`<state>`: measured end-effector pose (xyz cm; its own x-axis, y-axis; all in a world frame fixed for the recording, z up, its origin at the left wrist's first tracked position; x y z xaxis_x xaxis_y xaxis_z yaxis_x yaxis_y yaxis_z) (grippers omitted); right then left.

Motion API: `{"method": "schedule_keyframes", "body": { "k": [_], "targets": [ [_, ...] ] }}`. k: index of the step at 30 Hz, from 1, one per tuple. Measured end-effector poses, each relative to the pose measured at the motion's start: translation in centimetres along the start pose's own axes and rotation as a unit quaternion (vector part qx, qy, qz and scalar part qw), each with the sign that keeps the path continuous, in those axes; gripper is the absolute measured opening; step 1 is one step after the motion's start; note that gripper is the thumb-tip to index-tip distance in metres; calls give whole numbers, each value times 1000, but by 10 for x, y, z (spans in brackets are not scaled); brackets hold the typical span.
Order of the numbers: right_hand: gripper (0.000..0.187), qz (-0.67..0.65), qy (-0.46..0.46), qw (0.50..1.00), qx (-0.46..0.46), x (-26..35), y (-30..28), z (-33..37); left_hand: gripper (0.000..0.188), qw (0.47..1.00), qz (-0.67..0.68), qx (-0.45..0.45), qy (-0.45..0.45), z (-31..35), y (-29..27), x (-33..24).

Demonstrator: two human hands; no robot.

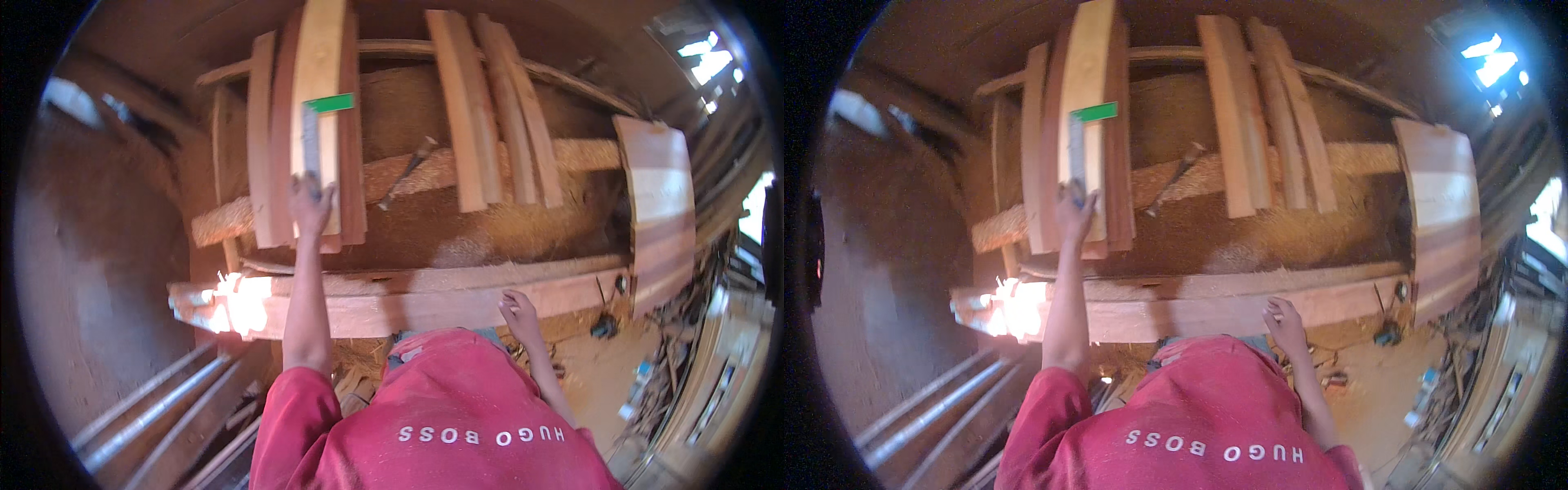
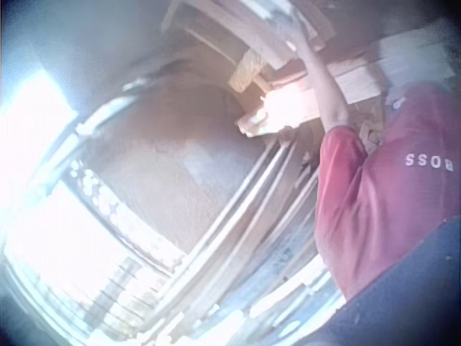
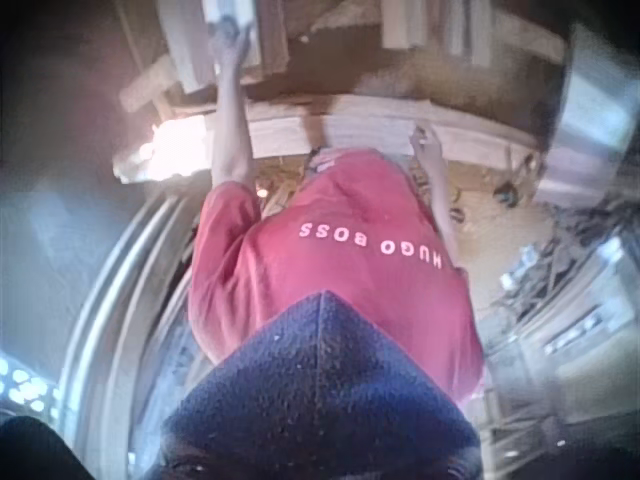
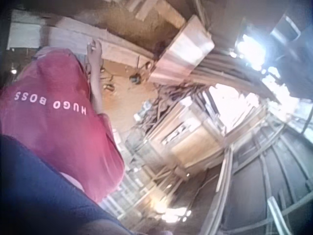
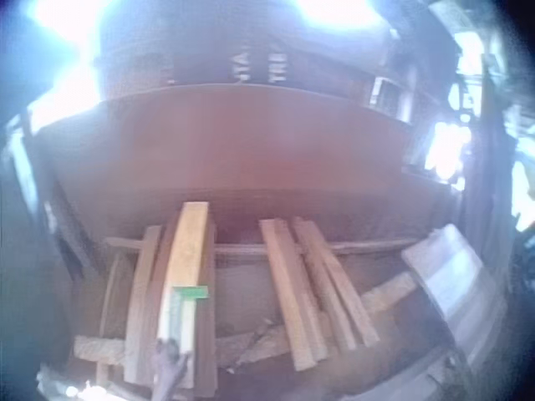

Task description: The person moves and arranges wooden planks on a workbench by hand, using a square and a measuring tape. The person walks across a workshop, picks up a small electronic device, and plugs it into a power strip.

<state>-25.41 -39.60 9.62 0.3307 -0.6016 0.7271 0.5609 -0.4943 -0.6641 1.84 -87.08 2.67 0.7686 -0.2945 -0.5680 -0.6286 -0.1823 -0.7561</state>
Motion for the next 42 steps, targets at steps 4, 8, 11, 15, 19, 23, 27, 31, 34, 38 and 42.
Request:
{"method": "schedule_keyframes", "body": {
  "k": [4,8,11,15,19,23,27,31,34,38,42],
  "targets": [
    [34,-10,42,998,35,5,3,-2,55,994,98,-45,-22,32,-35,-44],
    [34,-22,19,999,32,-17,7,0,42,963,220,116,-105,110,-32,-75],
    [34,-47,8,999,26,-40,11,-1,36,879,312,313,-181,190,-14,-87],
    [36,-59,105,990,80,-62,15,-23,40,850,230,451,-144,266,-22,-113],
    [43,-95,-27,995,25,-32,17,-101,46,845,190,484,-127,275,-51,-133],
    [55,7,-87,996,-32,-30,38,-202,44,877,160,417,-177,273,-67,-105],
    [71,95,-79,990,-68,-25,68,-261,42,871,174,287,-358,264,-112,-129],
    [97,160,46,986,-27,-15,81,-280,42,875,172,227,-392,302,-135,-122],
    [102,89,113,988,47,-25,79,-287,42,860,175,220,-425,336,-143,-126],
    [98,85,102,988,81,-46,83,-295,42,849,180,246,-430,352,-140,-143],
    [80,-14,20,996,86,-61,73,-269,43,870,157,256,-390,330,-135,-174]
  ]
}}
Point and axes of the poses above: each hand's wrist, its own z-axis away from the middle knuckle, its own y-axis out of the palm, x = y × z, the point moved 2 cm from there along -z, towards the middle knuckle, and after that the axes turned 12 degrees about -x, right-handed, at the moved point
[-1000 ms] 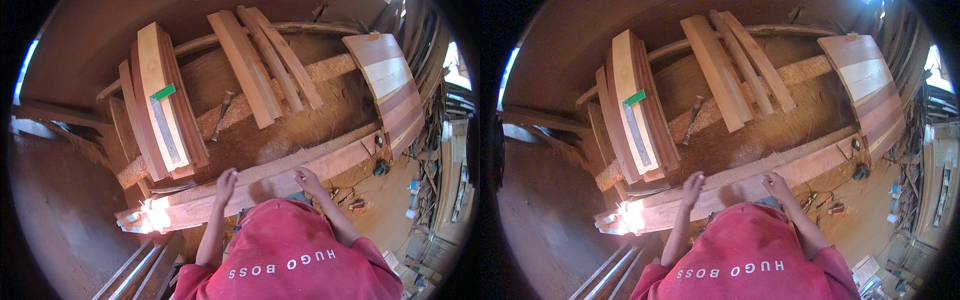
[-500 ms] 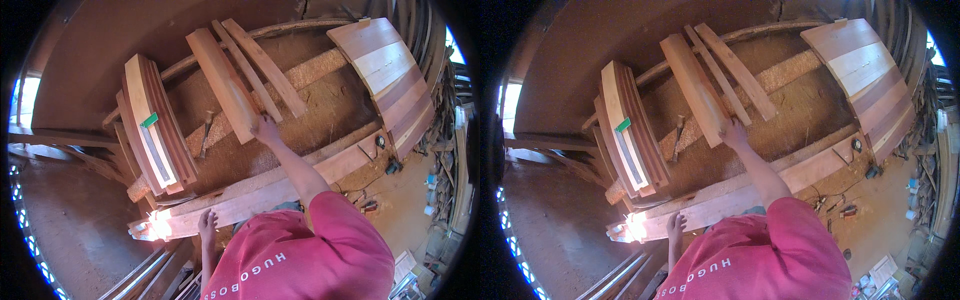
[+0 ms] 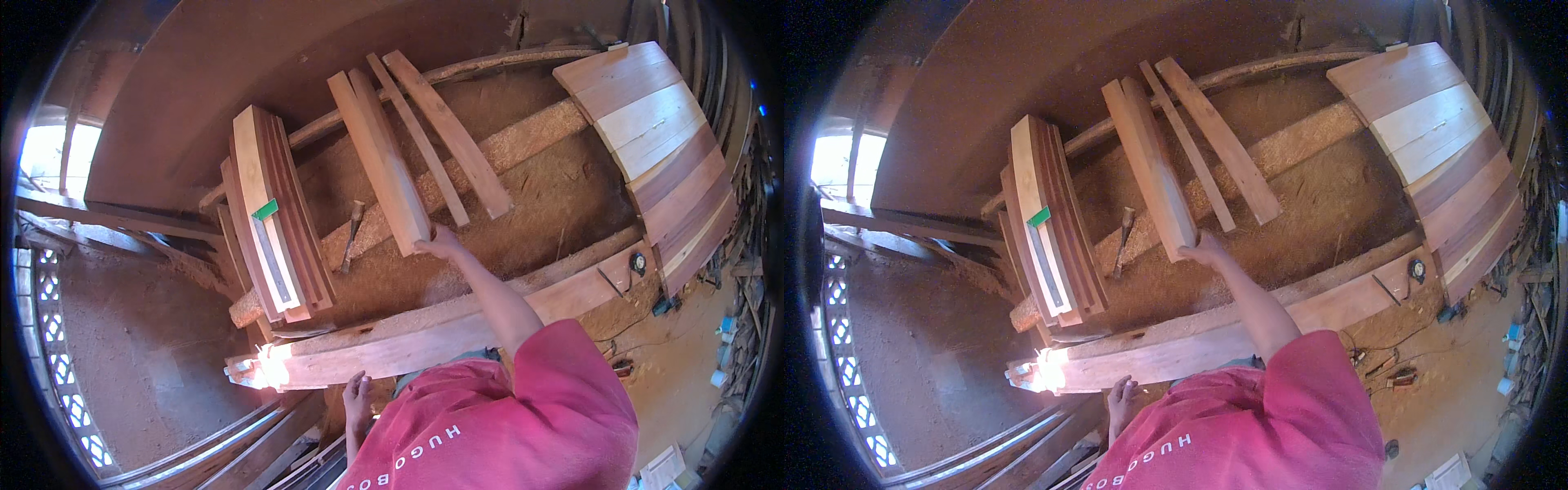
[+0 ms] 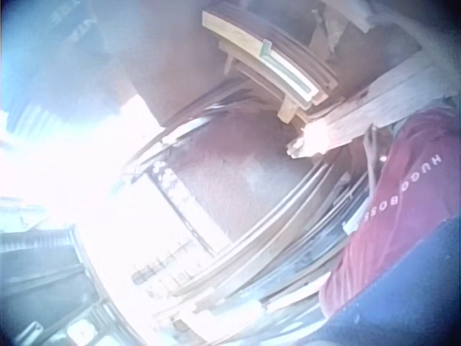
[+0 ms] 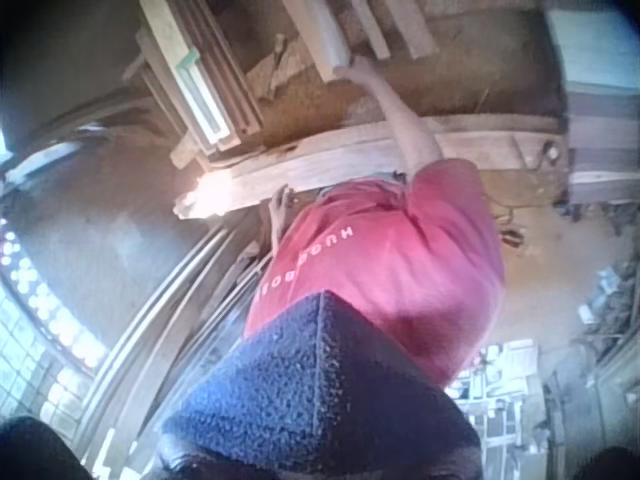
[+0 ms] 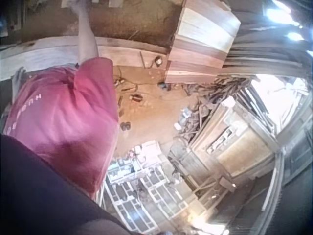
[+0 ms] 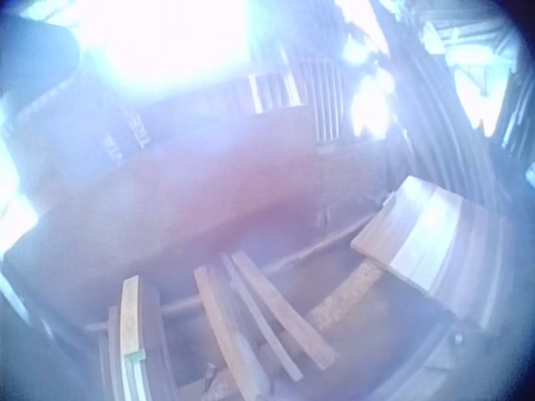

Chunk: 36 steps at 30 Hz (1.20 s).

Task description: The person moves and arranges wooden planks on a workbench by hand, using a square and a measuring tape. The person walks across a workshop, picks up a small electronic device, and plugs it into a power strip.

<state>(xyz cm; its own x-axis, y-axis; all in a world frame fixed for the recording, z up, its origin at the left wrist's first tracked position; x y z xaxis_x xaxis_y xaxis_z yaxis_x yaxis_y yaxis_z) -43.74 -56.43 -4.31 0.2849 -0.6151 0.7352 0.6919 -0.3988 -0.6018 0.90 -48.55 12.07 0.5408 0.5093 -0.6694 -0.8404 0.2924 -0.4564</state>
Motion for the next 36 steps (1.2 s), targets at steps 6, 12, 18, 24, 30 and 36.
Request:
{"method": "schedule_keyframes", "body": {
  "k": [6,12,18,24,30,36],
  "targets": [
    [49,-619,214,729,199,10,-45,119,45,998,-22,40,36,-30,21,-13],
    [38,-551,192,791,184,1,-88,191,48,984,-38,132,114,-57,59,-85],
    [46,-490,197,844,96,0,-131,338,46,961,49,239,132,-87,124,-122],
    [91,-358,143,922,12,8,-152,490,61,929,181,305,-107,-67,207,-150],
    [111,73,163,983,-47,1,-184,571,54,898,223,367,-101,-88,244,-90],
    [93,238,98,959,-119,-70,-199,541,46,935,196,250,-161,-43,161,-51]
  ]
}}
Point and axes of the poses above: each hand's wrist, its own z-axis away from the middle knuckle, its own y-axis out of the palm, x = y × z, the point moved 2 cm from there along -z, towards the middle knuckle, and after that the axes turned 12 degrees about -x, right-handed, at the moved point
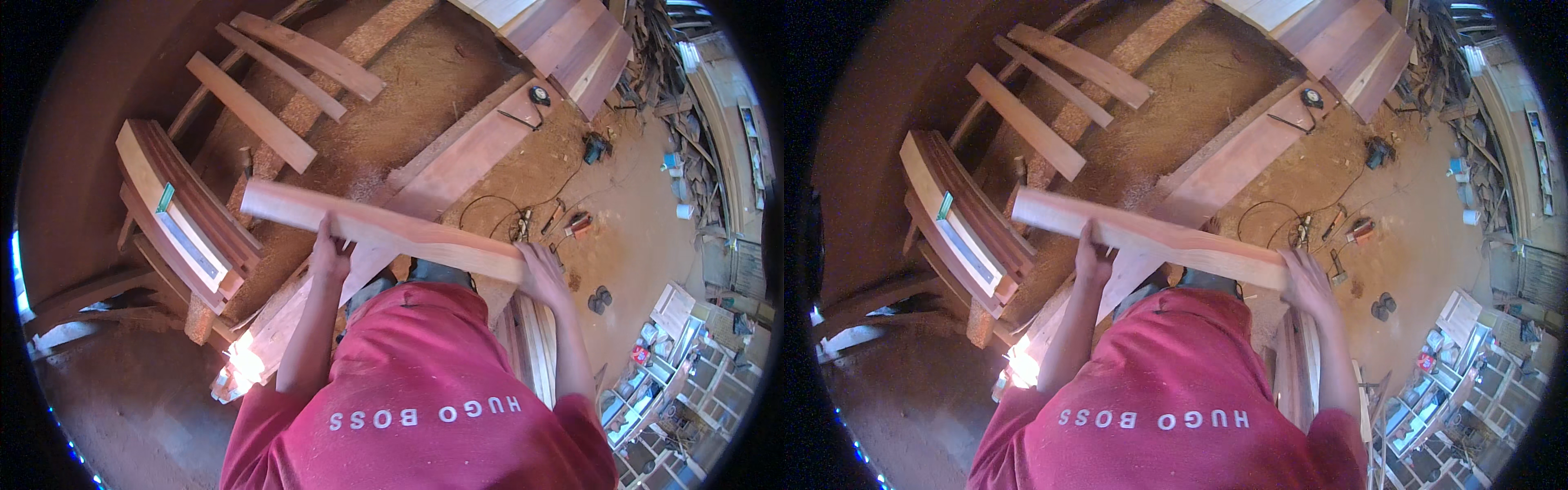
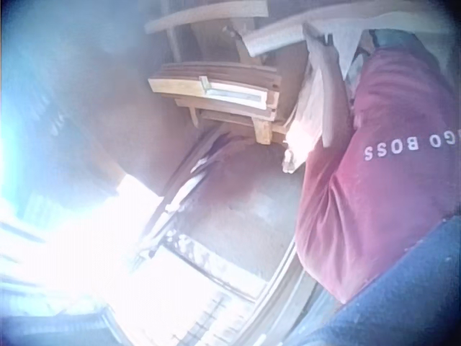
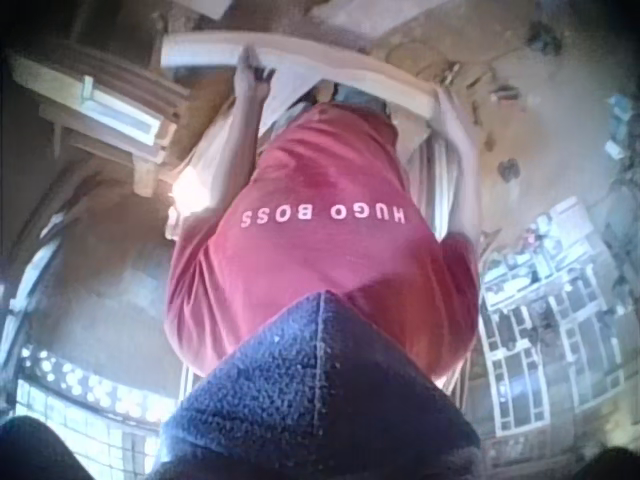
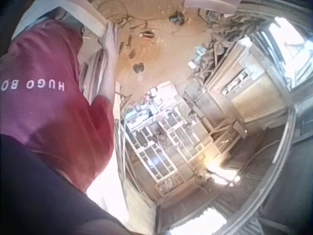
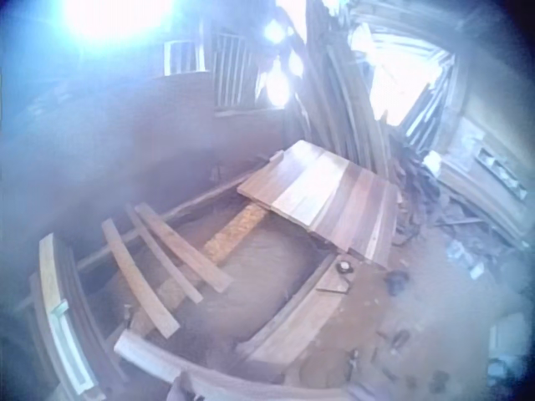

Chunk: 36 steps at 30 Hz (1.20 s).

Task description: The person moves and arranges wooden planks on a workbench by hand, using a square and a measuring tape. The person walks across a workshop, picks up a small electronic device, and plugs it into a power strip.

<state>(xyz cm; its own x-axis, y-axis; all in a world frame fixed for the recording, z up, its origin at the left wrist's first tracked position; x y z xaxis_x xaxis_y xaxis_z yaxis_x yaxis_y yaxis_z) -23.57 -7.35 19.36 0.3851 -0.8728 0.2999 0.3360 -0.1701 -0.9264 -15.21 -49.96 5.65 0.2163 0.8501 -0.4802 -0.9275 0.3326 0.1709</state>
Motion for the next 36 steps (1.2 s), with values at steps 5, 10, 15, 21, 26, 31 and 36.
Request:
{"method": "schedule_keyframes", "body": {
  "k": [5,10,15,21,26,31,36],
  "targets": [
    [69,29,-129,991,-16,-37,43,-97,52,992,56,-108,-36,0,-87,65],
    [51,78,-227,970,-24,-57,103,-202,75,964,208,-111,-125,10,-95,126],
    [60,132,-268,954,-16,-68,108,-270,66,969,197,-121,-82,8,-66,162],
    [42,104,-272,948,-128,-99,109,-296,57,818,-492,-194,226,21,-61,147],
    [45,116,-257,953,-112,-96,113,-297,98,531,-703,-277,385,32,-55,123],
    [49,127,-273,949,-91,-91,101,-289,71,525,-645,-217,511,-27,-101,120],
    [47,159,-236,956,-70,-125,100,-295,54,549,-689,-209,425,-12,-52,110]
  ]
}}
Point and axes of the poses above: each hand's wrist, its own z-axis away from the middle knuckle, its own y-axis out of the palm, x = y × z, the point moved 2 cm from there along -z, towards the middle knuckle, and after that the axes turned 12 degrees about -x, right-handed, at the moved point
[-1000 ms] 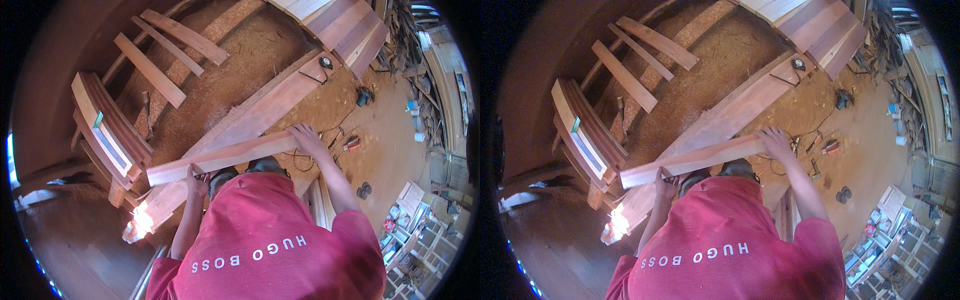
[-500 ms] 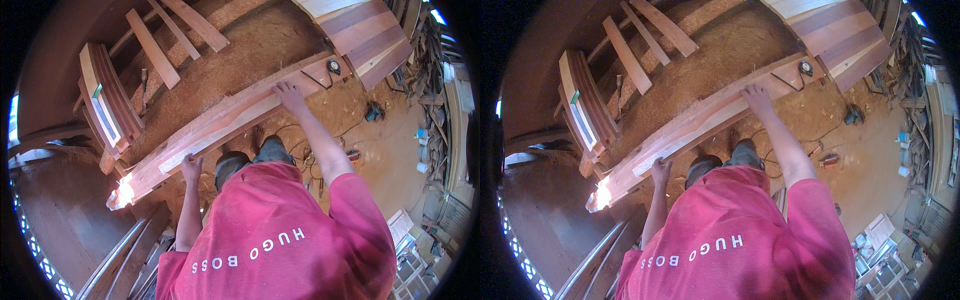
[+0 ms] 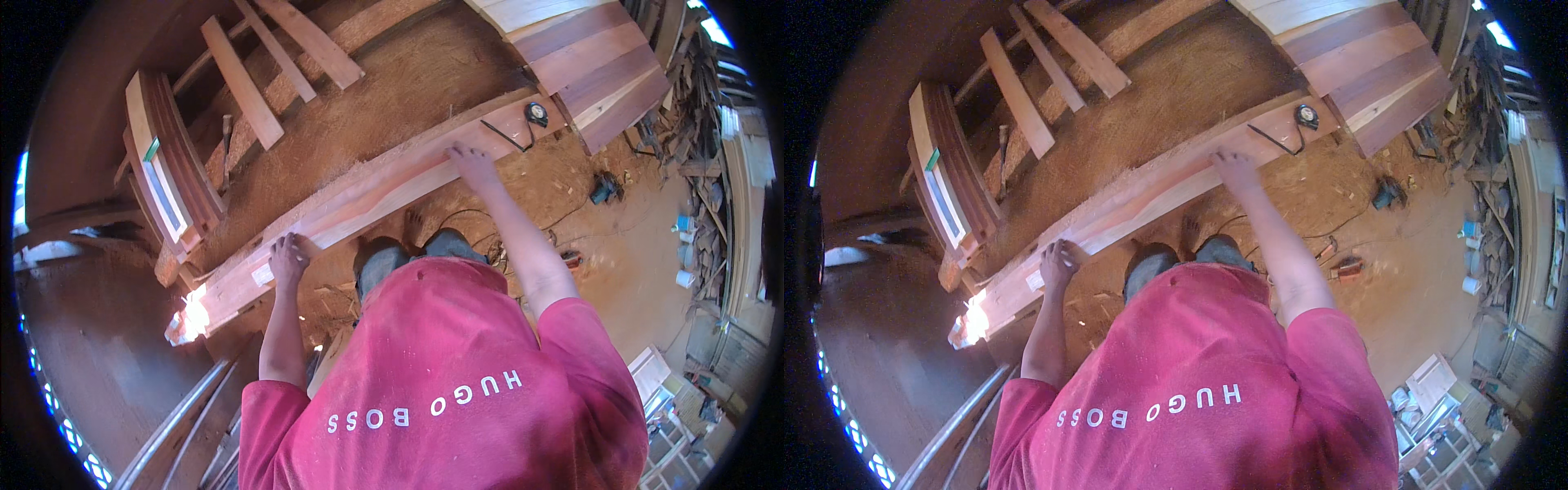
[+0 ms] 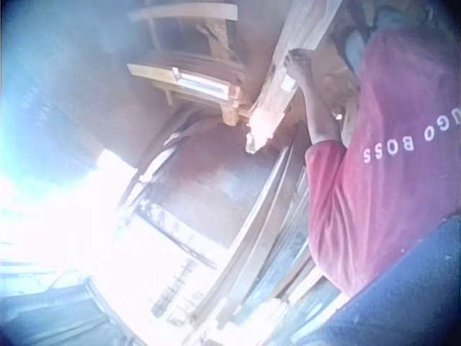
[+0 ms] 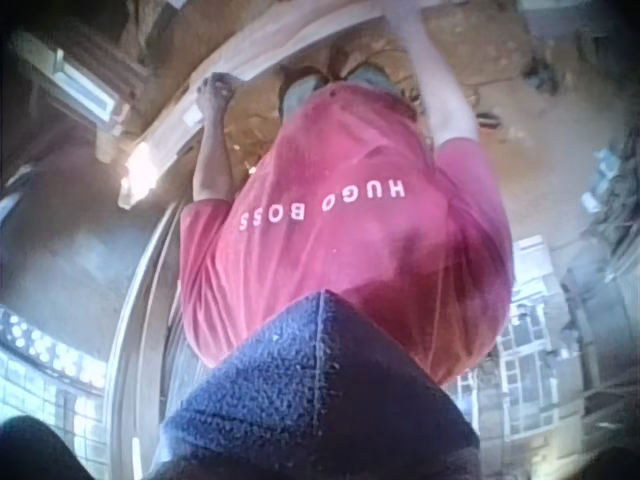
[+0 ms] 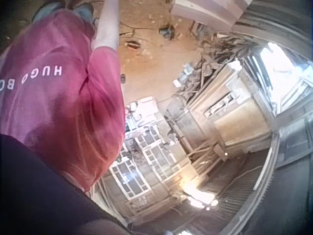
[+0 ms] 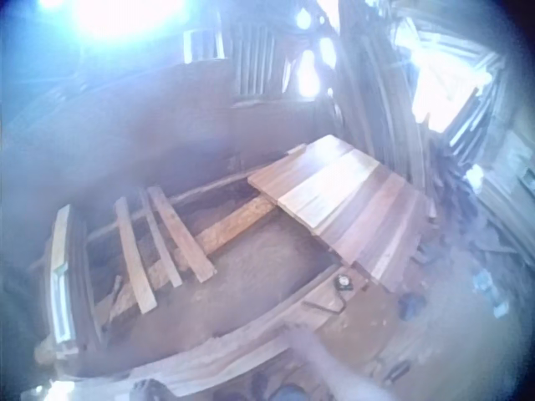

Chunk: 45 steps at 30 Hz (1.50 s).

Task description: The person moves and arranges wooden planks on a workbench by hand, using a square and a measuring tape. The person walks across a workshop, picks up a small electronic device, and plugs it into a power strip.

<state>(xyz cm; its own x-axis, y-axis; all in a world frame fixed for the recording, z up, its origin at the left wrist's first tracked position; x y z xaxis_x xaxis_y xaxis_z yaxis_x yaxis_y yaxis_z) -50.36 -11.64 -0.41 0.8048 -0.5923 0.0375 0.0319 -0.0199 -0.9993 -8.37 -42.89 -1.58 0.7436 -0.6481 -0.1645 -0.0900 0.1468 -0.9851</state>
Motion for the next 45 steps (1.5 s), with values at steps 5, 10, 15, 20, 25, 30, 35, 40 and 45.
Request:
{"method": "schedule_keyframes", "body": {
  "k": [5,10,15,20,25,30,35,40,45],
  "targets": [
    [50,-84,49,995,-6,-35,-3,9,80,999,-21,26,13,14,0,-53],
    [65,-151,114,980,-57,-46,10,14,109,995,-18,13,94,22,-1,-114],
    [91,-223,209,948,-86,-73,66,48,108,980,-1,34,198,6,14,-173],
    [82,-298,223,924,-85,-72,53,42,99,989,25,20,146,-7,21,-184],
    [65,-468,322,815,-112,-80,24,42,97,982,90,99,134,-36,4,-178],
    [55,-580,385,690,-199,-49,-114,29,93,909,367,153,123,-72,-77,-156],
    [61,-557,178,804,-110,18,-137,18,87,760,633,129,72,-101,-206,-165],
    [88,-555,-20,831,-47,147,-198,0,86,598,795,80,56,-109,-255,-159],
    [97,-396,-68,893,-204,160,-233,-13,92,381,923,-46,32,-89,-283,-193]
  ]
}}
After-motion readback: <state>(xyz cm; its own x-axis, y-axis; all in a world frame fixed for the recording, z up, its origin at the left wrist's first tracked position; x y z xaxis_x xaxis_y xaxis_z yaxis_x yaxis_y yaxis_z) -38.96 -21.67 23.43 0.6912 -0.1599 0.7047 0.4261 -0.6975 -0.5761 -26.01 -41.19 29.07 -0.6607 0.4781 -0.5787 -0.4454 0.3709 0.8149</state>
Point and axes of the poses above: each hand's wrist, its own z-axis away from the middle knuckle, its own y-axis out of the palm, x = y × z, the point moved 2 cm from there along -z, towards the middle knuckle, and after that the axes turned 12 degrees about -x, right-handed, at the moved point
